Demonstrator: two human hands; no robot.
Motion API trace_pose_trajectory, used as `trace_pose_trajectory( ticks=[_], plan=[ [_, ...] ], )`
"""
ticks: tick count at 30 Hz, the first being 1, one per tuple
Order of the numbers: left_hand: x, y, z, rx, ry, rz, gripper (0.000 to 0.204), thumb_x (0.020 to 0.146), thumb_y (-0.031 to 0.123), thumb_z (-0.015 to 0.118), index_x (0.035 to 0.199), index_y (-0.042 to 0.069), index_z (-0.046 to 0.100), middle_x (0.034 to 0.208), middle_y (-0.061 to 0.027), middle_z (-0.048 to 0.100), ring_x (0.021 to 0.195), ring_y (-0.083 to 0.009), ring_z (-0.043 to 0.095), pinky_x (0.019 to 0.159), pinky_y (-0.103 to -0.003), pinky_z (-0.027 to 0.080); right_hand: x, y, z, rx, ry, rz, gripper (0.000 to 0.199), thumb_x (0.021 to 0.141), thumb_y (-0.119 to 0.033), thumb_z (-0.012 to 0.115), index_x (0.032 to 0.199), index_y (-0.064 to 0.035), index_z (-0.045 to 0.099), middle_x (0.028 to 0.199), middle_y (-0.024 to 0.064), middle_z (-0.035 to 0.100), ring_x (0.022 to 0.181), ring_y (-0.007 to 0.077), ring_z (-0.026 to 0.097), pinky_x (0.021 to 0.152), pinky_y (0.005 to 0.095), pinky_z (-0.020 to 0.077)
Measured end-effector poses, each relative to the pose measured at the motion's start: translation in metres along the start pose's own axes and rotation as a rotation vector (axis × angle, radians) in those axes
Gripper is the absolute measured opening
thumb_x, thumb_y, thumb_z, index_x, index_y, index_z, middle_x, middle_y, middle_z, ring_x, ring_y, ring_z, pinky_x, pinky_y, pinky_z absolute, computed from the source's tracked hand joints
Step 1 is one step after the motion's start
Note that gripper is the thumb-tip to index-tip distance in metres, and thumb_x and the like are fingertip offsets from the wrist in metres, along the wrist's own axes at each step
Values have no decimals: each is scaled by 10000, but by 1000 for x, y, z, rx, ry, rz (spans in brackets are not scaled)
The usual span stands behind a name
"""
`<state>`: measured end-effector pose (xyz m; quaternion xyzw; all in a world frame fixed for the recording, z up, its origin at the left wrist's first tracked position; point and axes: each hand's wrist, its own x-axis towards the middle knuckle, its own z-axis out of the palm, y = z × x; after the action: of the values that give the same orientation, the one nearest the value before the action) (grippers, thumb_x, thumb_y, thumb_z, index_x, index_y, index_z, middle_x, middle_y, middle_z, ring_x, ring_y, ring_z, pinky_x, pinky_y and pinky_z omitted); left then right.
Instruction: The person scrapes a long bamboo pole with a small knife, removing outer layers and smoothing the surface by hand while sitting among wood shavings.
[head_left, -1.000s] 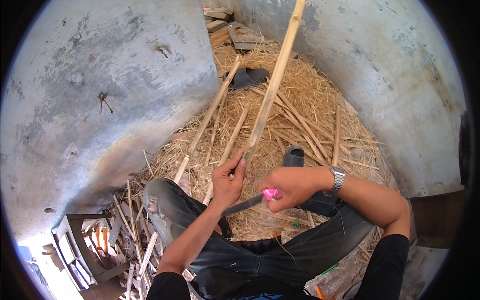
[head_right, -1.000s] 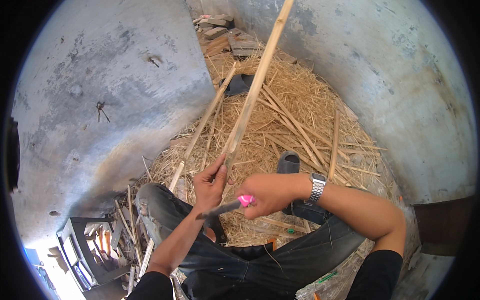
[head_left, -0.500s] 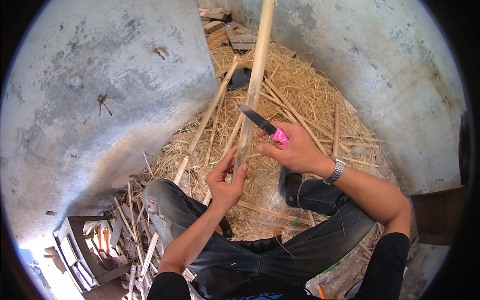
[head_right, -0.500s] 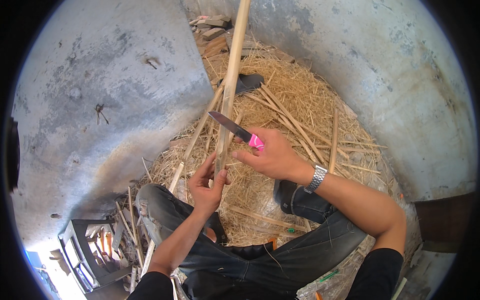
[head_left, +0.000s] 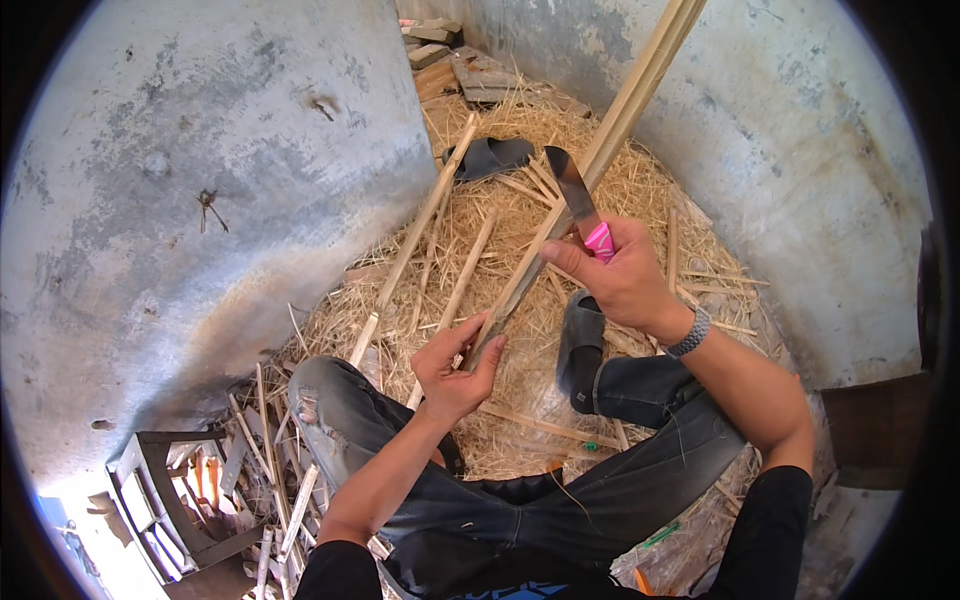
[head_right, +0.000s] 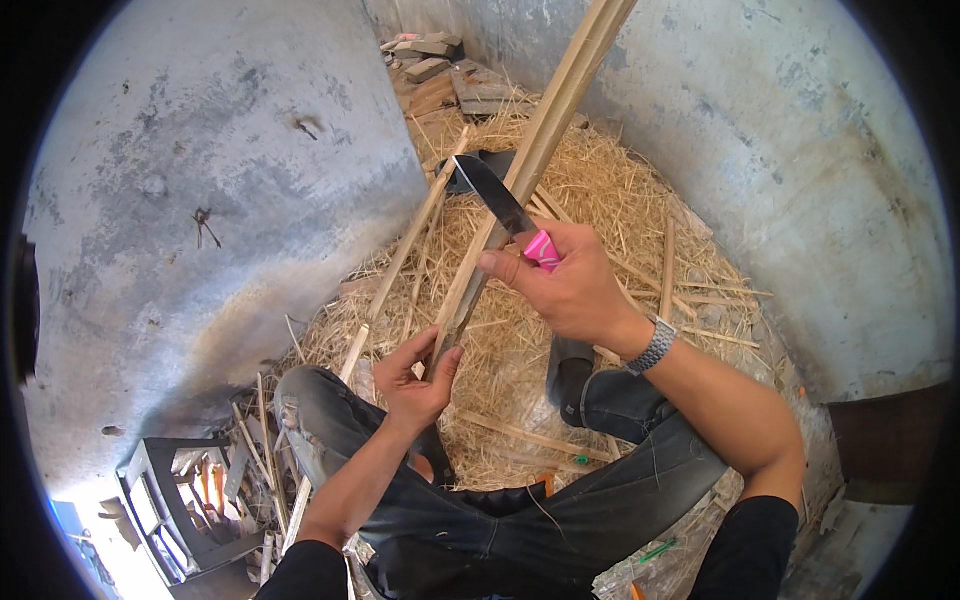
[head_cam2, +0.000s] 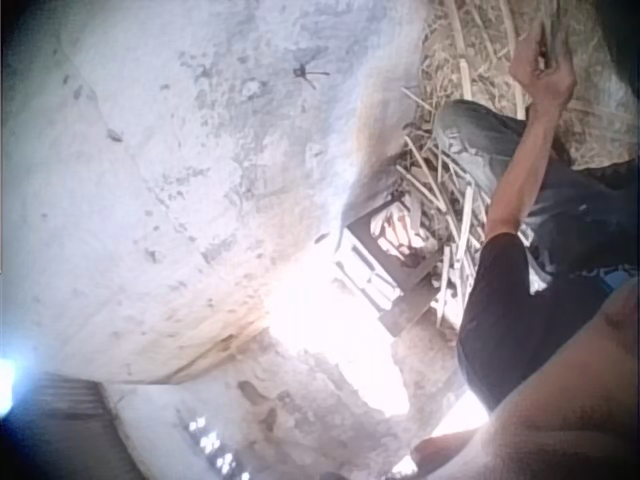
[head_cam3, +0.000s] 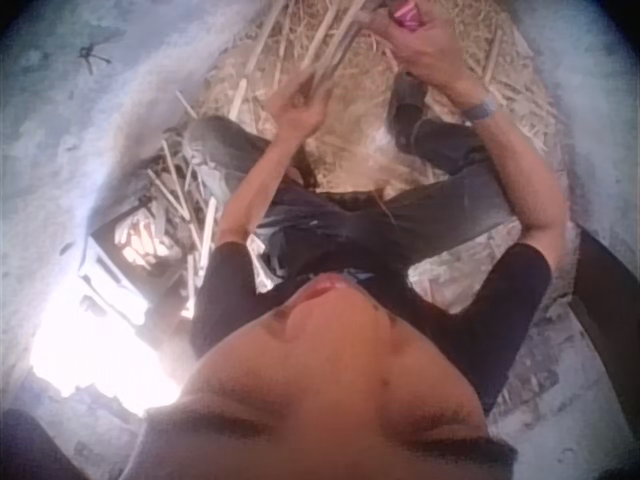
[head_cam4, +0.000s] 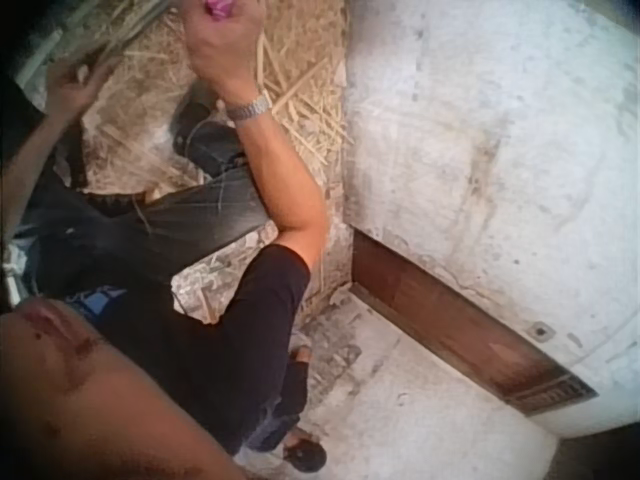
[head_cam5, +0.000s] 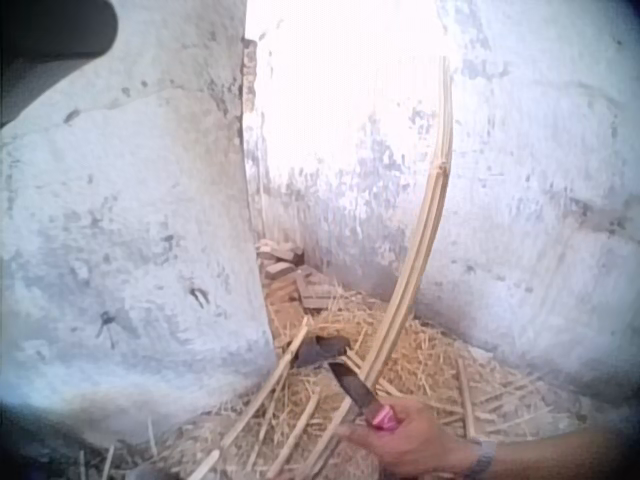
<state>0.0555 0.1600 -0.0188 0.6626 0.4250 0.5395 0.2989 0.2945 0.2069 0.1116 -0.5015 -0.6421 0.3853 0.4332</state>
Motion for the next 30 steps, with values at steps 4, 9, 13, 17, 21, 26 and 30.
trace_pose_trajectory(
  ticks=[4, 9, 13, 17, 21, 26, 30],
  plan=[
    [12, 7, -5, 74, -85, 21, 349, 933, 139, 808, 1224, -31, 718, 854, -85, 758, 717, -96, 684, 630, -237, 515, -1, -1, -1, -9, 112, -31, 378, 972, -281, 786, 715, -50, 632, 591, -94, 480, 564, 14, 398, 493, 265, 310],
    [22, 21, -10, -35, -207, -60, 313, 1002, 185, 736, 1238, -20, 712, 747, -35, 710, 646, -75, 642, 599, -230, 495, 1, -22, -10, 33, 177, -56, 425, 1011, -317, 739, 702, -34, 665, 571, -103, 479, 543, 12, 369, 478, 275, 270],
    [21, 28, -16, 67, -110, 35, 317, 957, 163, 778, 1229, 8, 728, 672, -47, 692, 548, -77, 605, 524, -239, 439, 9, -30, -24, 66, 437, -187, 396, 1016, -318, 733, 748, -26, 737, 549, -120, 444, 522, 9, 341, 473, 271, 227],
    [10, 78, -35, 61, -113, -37, 276, 973, 141, 759, 1204, -9, 735, 722, -27, 704, 614, -53, 613, 565, -222, 455, 3, -62, -49, 148, 705, -294, 293, 1006, -288, 743, 875, -38, 821, 544, -138, 430, 501, -6, 332, 480, 255, 214],
    [-25, 112, -61, -7, -104, -147, 241, 992, 128, 732, 1184, -17, 741, 755, -4, 706, 631, -44, 604, 587, -206, 455, -30, -81, -41, 136, 674, -328, 236, 993, -242, 755, 1043, -14, 783, 629, -141, 472, 529, -15, 359, 487, 208, 240],
    [-74, 132, -90, -179, -306, -352, 315, 1043, 183, 678, 1293, -9, 689, 758, -13, 671, 550, -24, 518, 503, -213, 383, -108, -68, 8, 407, 500, -242, 371, 1071, -337, 587, 976, 4, 700, 632, -64, 495, 541, 19, 411, 485, 216, 279],
    [-111, 137, -98, -390, -395, -604, 340, 1074, 208, 627, 1343, 2, 661, 753, -11, 652, 490, -28, 477, 447, -203, 342, -155, -35, 32, 542, 432, -149, 572, 1121, -449, 373, 933, 9, 660, 637, -22, 494, 556, 52, 418, 513, 229, 297]
  ],
)
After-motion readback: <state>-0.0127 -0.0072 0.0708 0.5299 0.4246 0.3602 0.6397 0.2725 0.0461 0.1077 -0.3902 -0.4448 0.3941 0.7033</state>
